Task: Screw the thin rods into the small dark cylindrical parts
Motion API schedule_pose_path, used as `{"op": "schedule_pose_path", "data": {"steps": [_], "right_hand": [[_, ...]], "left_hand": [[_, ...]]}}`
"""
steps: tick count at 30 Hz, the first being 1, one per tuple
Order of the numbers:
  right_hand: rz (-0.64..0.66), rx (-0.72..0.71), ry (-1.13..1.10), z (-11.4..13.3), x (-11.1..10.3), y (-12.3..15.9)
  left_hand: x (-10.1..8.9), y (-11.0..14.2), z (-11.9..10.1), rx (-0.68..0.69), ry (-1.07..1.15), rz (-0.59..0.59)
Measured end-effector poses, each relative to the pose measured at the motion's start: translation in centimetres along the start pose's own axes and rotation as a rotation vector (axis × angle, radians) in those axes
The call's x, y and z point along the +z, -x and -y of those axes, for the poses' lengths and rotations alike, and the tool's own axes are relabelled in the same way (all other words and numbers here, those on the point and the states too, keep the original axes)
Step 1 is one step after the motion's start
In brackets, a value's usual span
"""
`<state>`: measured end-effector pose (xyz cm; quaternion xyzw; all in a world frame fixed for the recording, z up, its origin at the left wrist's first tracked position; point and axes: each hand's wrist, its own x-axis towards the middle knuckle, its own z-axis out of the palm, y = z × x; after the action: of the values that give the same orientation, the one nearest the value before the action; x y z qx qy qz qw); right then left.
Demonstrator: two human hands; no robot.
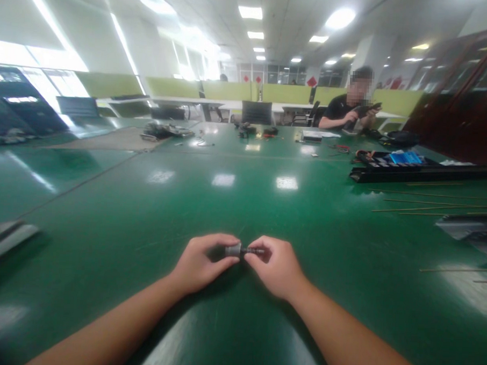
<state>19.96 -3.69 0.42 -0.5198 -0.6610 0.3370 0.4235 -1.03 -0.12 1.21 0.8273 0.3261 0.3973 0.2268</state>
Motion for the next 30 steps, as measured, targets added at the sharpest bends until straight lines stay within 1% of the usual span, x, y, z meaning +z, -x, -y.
{"op": "schedule_pose_path", "data": {"steps": [30], "right_hand": [[-0.013,0.013,0.005,-0.28,-0.05,-0.07]], "left_hand": [[-0.05,-0.02,0.26,-0.007,-0.004,-0.014]]}}
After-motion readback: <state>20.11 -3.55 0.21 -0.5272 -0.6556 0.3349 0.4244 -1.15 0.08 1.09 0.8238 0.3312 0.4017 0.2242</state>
